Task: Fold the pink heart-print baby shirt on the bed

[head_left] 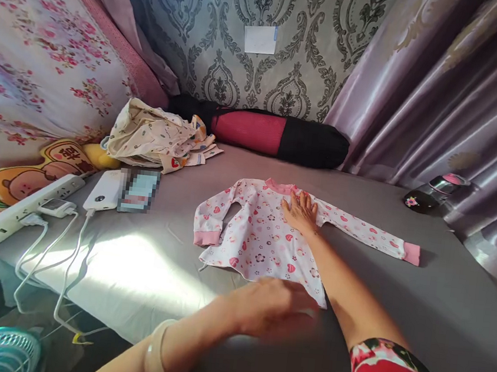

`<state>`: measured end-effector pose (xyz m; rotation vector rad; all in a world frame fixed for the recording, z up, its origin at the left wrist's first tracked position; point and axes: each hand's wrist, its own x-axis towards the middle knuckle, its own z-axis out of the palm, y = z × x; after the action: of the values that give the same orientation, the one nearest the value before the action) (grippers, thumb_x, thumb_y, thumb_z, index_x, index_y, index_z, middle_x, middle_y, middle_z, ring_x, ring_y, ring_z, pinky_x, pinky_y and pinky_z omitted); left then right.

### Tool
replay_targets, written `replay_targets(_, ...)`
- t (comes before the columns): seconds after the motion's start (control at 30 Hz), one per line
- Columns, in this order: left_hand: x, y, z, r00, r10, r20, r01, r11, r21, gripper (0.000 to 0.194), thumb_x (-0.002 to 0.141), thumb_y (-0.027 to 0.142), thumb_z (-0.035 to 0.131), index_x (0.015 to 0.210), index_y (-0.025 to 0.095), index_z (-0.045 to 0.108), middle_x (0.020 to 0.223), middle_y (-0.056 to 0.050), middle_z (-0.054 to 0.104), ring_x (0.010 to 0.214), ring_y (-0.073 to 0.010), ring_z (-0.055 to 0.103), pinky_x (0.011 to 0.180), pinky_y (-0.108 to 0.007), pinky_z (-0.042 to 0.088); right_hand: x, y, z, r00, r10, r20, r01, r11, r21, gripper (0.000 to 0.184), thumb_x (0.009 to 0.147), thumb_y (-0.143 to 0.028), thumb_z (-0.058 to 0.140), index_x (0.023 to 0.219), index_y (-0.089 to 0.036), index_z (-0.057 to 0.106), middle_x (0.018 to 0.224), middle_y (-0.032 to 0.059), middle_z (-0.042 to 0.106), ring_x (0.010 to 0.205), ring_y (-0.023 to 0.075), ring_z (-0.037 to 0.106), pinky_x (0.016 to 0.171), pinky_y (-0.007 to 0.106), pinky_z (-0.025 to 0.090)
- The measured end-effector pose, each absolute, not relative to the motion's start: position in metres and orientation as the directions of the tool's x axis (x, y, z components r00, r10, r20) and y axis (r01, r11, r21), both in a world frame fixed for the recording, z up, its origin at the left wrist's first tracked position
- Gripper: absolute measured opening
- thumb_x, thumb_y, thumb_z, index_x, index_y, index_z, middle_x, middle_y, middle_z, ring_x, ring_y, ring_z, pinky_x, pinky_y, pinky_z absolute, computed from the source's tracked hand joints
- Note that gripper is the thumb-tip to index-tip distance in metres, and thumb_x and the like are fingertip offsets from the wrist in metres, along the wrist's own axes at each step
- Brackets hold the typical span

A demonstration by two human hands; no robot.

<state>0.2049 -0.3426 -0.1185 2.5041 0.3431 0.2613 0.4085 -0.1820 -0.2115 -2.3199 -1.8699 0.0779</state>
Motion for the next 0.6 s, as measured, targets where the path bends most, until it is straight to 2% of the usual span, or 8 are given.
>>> replay_targets(0.03, 0.189, -0.335, -0.114, 0.918, 0.37, 0.144, 0.194, -0.734, 0.651, 0.025, 0.1, 0.027, 0.042, 0.115, 0.022, 0.062, 0.105, -0.002, 0.072, 0.094, -0.013, 0.067, 0.08, -0.023, 0.051, 0.409, -0.181, -0.211, 0.215, 0.975, 0.054, 0.967, -0.205, -0.155, 0.067, 0.099, -0.055, 0.021, 0.155, -0.018, 0.03, 0.162, 0.0171, 0.023, 0.149, 0.0346, 0.016, 0.117, 0.06, 0.013)
replay_targets(0.1, 0.156, -0.317, -0.114, 0.796, 0.582, 0.167, 0.312, -0.631, 0.71, 0.029, 0.101, 0.025, 0.038, 0.111, 0.022, 0.064, 0.103, -0.003, 0.072, 0.088, -0.0126, 0.067, 0.077, -0.023, 0.051, 0.409, -0.18, -0.208, 0.212, 0.976, 0.039, 0.966, -0.204, -0.158, 0.066, 0.099, -0.055, 0.023, 0.154, -0.019, 0.031, 0.161, 0.0169, 0.024, 0.149, 0.0349, 0.017, 0.116, 0.061, 0.014)
replay_targets(0.17, 0.123, -0.298, -0.124, 0.583, 0.795, 0.171, 0.507, -0.52, 0.687, 0.028, 0.099, 0.029, 0.04, 0.108, 0.022, 0.065, 0.099, -0.004, 0.072, 0.08, -0.0142, 0.065, 0.072, -0.026, 0.052, 0.407, -0.178, -0.205, 0.214, 0.976, 0.038, 0.964, -0.205, -0.169, 0.064, 0.098, -0.052, 0.028, 0.151, -0.018, 0.036, 0.159, 0.0191, 0.029, 0.147, 0.0358, 0.022, 0.114, 0.062, 0.018)
replay_targets(0.2, 0.108, -0.29, -0.132, 0.508, 0.843, 0.178, 0.592, -0.491, 0.639, 0.028, 0.098, 0.03, 0.04, 0.108, 0.022, 0.066, 0.099, -0.005, 0.071, 0.081, -0.0159, 0.065, 0.074, -0.029, 0.052, 0.405, -0.177, -0.203, 0.213, 0.975, 0.056, 0.964, -0.201, -0.173, 0.061, 0.098, -0.048, 0.032, 0.149, -0.016, 0.039, 0.157, 0.0207, 0.032, 0.145, 0.0362, 0.026, 0.113, 0.062, 0.021)
replay_targets(0.27, 0.082, -0.275, -0.148, 0.46, 0.862, 0.212, 0.698, -0.498, 0.513, 0.027, 0.097, 0.033, 0.044, 0.111, 0.023, 0.065, 0.109, -0.007, 0.069, 0.098, -0.0214, 0.063, 0.088, -0.037, 0.051, 0.397, -0.173, -0.2, 0.171, 0.975, 0.145, 0.974, -0.145, -0.176, 0.052, 0.096, -0.037, 0.037, 0.142, -0.012, 0.047, 0.15, 0.0223, 0.04, 0.142, 0.0351, 0.033, 0.113, 0.06, 0.025)
replay_targets(0.33, 0.064, -0.266, -0.162, 0.482, 0.86, 0.166, 0.746, -0.502, 0.437, 0.031, 0.093, 0.036, 0.052, 0.12, 0.025, 0.062, 0.123, -0.008, 0.064, 0.111, -0.0245, 0.06, 0.096, -0.041, 0.049, 0.384, -0.167, -0.198, 0.052, 0.967, 0.248, 0.982, -0.004, -0.19, 0.044, 0.094, -0.025, 0.038, 0.134, -0.012, 0.054, 0.143, 0.0201, 0.05, 0.137, 0.0308, 0.04, 0.114, 0.052, 0.028)
replay_targets(0.43, 0.051, -0.259, -0.171, 0.531, 0.844, 0.077, 0.743, -0.508, 0.436, 0.041, 0.089, 0.04, 0.059, 0.128, 0.029, 0.058, 0.135, -0.007, 0.058, 0.121, -0.0252, 0.055, 0.101, -0.04, 0.047, 0.361, -0.152, -0.198, -0.107, 0.954, 0.282, 0.938, 0.191, -0.29, 0.042, 0.094, -0.016, 0.035, 0.128, -0.015, 0.059, 0.134, 0.0143, 0.06, 0.128, 0.0232, 0.051, 0.11, 0.039, 0.037)
replay_targets(0.6, 0.048, -0.252, -0.165, 0.561, 0.827, 0.028, 0.723, -0.506, 0.471, 0.04, 0.087, 0.041, 0.061, 0.126, 0.03, 0.061, 0.132, -0.005, 0.061, 0.122, -0.0238, 0.055, 0.102, -0.037, 0.046, 0.334, -0.127, -0.201, -0.066, 0.977, 0.204, 0.875, 0.155, -0.458, 0.044, 0.097, -0.014, 0.031, 0.13, -0.018, 0.06, 0.133, 0.0099, 0.063, 0.124, 0.019, 0.056, 0.105, 0.033, 0.043)
